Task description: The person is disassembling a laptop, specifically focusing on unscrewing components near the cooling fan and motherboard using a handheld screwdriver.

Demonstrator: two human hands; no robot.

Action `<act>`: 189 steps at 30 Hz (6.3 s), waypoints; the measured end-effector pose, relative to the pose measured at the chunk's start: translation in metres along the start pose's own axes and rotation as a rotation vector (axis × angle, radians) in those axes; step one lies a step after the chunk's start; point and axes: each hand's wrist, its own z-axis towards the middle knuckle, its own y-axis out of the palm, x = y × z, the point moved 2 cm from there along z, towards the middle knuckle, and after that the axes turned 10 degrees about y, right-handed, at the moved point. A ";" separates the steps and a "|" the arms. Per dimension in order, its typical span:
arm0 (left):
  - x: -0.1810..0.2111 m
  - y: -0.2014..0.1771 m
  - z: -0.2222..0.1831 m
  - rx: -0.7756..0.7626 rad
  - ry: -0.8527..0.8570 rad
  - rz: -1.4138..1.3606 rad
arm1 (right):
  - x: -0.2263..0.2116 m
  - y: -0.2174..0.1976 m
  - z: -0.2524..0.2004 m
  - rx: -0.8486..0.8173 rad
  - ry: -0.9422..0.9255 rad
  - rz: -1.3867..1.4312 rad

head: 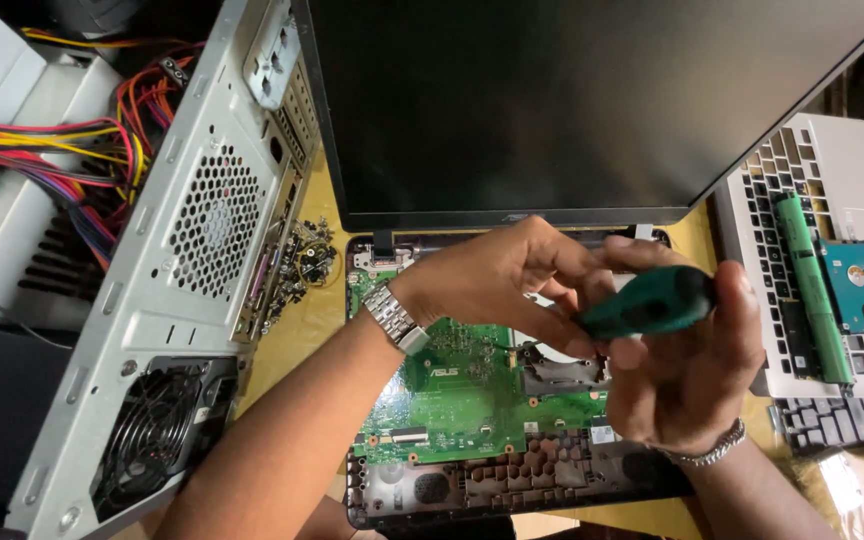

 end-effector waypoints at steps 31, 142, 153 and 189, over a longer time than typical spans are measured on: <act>0.007 -0.006 0.000 0.207 0.116 -0.158 | -0.004 -0.006 0.017 0.148 -0.005 -0.207; 0.033 0.092 -0.089 0.062 -0.096 1.072 | -0.091 0.014 -0.013 0.277 0.274 -0.154; 0.038 0.093 -0.090 0.090 -0.097 1.052 | -0.087 0.005 -0.013 0.347 0.185 -0.405; 0.060 0.075 -0.143 0.363 -0.166 1.266 | -0.079 0.005 -0.024 0.392 0.198 -0.291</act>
